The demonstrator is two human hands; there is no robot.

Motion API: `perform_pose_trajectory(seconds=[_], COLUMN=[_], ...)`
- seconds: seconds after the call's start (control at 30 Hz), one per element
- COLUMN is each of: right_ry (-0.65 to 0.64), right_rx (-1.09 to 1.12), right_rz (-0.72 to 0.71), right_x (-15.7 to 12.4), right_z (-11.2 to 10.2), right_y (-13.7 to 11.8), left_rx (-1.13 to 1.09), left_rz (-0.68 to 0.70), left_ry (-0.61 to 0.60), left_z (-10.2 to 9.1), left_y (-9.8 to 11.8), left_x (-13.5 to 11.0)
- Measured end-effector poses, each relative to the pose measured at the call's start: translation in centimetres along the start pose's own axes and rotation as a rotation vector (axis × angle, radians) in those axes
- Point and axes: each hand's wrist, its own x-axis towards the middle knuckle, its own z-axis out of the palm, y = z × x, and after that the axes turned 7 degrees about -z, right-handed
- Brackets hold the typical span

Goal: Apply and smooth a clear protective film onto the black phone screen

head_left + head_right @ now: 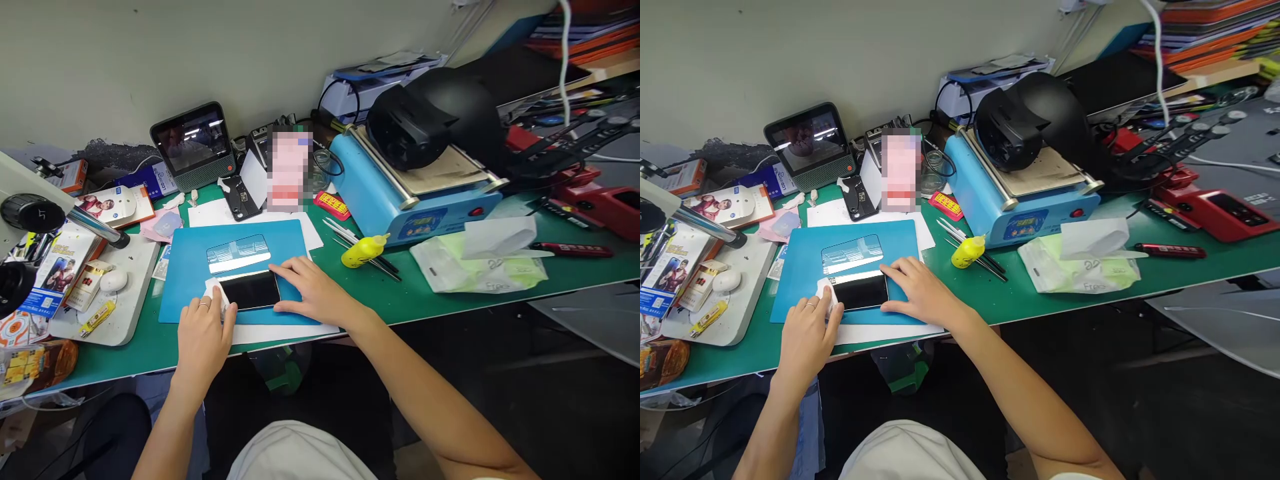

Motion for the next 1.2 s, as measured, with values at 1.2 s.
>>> perform_pose_trajectory(seconds=[1.2], right_ry=[0.019], right_rx=[0.018], right_rz=[-0.023], right_x=[-0.3], right_z=[0.1], right_y=[0.2], left_rx=[0.035], left_rz=[0.095], left_ry=[-0.135], left_z=[-1.1], left_y=[3.4], left_x=[1.4])
